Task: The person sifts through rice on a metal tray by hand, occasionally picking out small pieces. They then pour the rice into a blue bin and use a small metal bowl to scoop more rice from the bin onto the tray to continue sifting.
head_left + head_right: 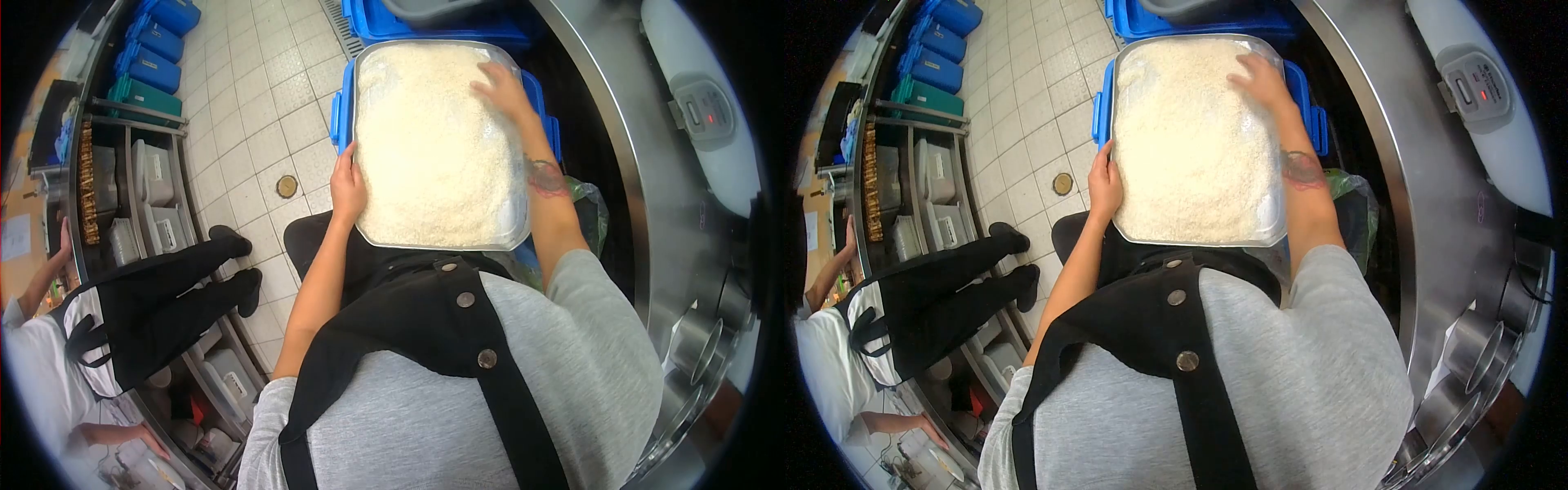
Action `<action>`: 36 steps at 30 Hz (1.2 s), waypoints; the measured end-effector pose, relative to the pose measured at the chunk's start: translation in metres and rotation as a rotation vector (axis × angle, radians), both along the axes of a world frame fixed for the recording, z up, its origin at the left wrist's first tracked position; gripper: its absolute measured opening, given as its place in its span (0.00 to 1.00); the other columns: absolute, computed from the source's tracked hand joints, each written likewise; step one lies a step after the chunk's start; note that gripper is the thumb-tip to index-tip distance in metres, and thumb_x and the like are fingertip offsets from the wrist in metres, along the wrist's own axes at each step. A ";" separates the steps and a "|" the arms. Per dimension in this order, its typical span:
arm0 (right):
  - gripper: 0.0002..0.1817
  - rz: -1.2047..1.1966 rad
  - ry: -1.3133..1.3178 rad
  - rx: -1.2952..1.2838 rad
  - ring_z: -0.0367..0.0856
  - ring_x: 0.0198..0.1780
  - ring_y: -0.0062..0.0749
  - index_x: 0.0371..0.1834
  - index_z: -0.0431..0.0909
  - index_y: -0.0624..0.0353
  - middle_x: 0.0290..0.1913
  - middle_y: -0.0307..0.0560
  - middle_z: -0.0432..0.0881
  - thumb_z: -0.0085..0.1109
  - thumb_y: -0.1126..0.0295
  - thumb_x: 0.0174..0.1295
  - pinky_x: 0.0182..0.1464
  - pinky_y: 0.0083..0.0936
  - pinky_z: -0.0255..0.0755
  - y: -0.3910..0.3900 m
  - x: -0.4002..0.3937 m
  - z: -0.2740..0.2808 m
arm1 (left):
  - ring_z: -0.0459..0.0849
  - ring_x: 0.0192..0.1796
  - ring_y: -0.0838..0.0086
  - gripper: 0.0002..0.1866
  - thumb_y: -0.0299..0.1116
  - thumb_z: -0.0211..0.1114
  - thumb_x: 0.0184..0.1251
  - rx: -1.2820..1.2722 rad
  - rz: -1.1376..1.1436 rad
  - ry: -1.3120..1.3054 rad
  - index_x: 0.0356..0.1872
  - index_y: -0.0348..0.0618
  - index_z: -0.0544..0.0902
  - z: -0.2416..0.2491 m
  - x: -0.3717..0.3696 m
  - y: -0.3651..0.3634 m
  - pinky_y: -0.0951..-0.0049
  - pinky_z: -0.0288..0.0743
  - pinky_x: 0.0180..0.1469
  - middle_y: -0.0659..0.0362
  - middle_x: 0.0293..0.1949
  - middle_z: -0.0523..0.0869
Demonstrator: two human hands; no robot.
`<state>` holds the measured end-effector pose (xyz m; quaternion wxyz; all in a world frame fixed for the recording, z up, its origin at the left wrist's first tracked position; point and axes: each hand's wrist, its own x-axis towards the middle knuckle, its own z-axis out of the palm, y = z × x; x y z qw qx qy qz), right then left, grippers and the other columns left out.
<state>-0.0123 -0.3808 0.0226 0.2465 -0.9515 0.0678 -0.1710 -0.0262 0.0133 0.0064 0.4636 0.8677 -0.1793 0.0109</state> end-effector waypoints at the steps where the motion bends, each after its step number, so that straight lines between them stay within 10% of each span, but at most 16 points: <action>1: 0.29 -0.073 -0.094 -0.028 0.69 0.67 0.50 0.59 0.79 0.55 0.62 0.55 0.77 0.68 0.53 0.56 0.68 0.37 0.63 0.018 -0.012 -0.003 | 0.78 0.60 0.49 0.22 0.21 0.50 0.68 0.000 0.001 -0.001 0.63 0.37 0.72 -0.001 0.000 0.000 0.60 0.71 0.62 0.42 0.58 0.79; 8: 0.19 0.105 -0.060 -0.120 0.75 0.61 0.48 0.49 0.83 0.54 0.57 0.54 0.80 0.69 0.63 0.54 0.63 0.37 0.68 0.105 -0.054 0.004 | 0.78 0.60 0.50 0.22 0.21 0.51 0.67 -0.002 0.014 0.035 0.64 0.38 0.72 0.006 -0.002 -0.003 0.61 0.71 0.62 0.42 0.58 0.79; 11: 0.14 0.215 0.283 0.333 0.86 0.45 0.40 0.45 0.84 0.60 0.44 0.54 0.86 0.63 0.80 0.54 0.49 0.30 0.77 0.127 -0.060 0.026 | 0.78 0.61 0.51 0.23 0.22 0.51 0.68 -0.011 0.008 0.057 0.64 0.38 0.72 0.003 -0.001 0.000 0.62 0.70 0.64 0.42 0.59 0.78; 16: 0.19 -0.011 0.465 0.613 0.85 0.49 0.38 0.51 0.83 0.60 0.44 0.51 0.87 0.58 0.82 0.55 0.51 0.29 0.77 0.116 -0.030 0.090 | 0.77 0.63 0.53 0.23 0.22 0.51 0.68 -0.003 0.002 0.051 0.65 0.38 0.72 0.001 -0.002 0.001 0.64 0.68 0.65 0.43 0.61 0.78; 24: 0.17 0.419 0.518 0.494 0.77 0.62 0.37 0.55 0.82 0.59 0.59 0.49 0.81 0.53 0.72 0.64 0.58 0.32 0.73 0.069 0.010 0.134 | 0.77 0.63 0.53 0.23 0.22 0.51 0.67 -0.009 0.014 0.068 0.65 0.37 0.72 0.002 -0.001 0.000 0.63 0.68 0.65 0.43 0.60 0.78; 36: 0.40 -0.165 0.092 -0.151 0.67 0.68 0.46 0.60 0.80 0.44 0.67 0.48 0.71 0.67 0.35 0.45 0.67 0.57 0.58 0.075 0.062 -0.015 | 0.77 0.61 0.50 0.23 0.21 0.50 0.68 0.010 0.005 0.010 0.64 0.37 0.71 -0.001 -0.001 0.001 0.60 0.70 0.63 0.42 0.59 0.78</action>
